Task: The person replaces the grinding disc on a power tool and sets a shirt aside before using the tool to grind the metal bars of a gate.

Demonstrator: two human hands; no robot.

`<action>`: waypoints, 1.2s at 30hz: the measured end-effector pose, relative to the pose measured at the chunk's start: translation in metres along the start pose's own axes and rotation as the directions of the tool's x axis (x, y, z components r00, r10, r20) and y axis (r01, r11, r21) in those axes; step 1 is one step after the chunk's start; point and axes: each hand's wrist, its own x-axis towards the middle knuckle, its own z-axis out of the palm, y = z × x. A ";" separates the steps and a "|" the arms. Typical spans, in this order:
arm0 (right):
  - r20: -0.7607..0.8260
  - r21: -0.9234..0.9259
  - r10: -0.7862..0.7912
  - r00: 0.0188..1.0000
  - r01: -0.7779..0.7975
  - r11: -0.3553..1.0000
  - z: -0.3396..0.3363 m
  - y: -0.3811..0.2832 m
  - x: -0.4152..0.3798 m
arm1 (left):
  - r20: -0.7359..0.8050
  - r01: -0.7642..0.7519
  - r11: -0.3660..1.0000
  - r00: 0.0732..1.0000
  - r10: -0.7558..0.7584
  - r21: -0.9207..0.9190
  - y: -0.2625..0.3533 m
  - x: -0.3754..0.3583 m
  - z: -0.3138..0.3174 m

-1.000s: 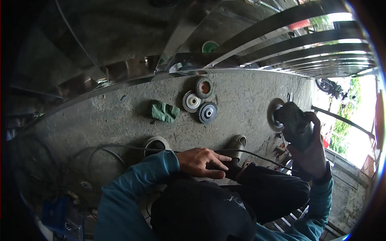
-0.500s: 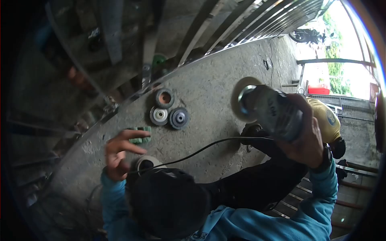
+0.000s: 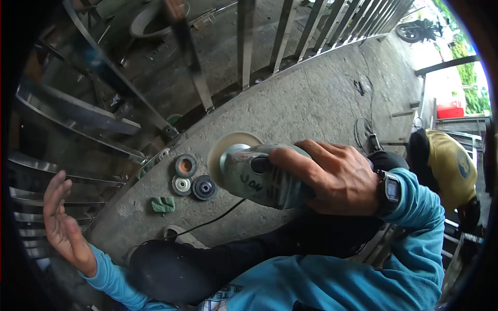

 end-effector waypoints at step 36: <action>-0.193 0.292 0.531 0.825 -0.469 0.834 -0.041 0.258 -0.139 | 0.611 0.256 -0.588 0.570 -0.550 -0.768 0.400 0.075 0.590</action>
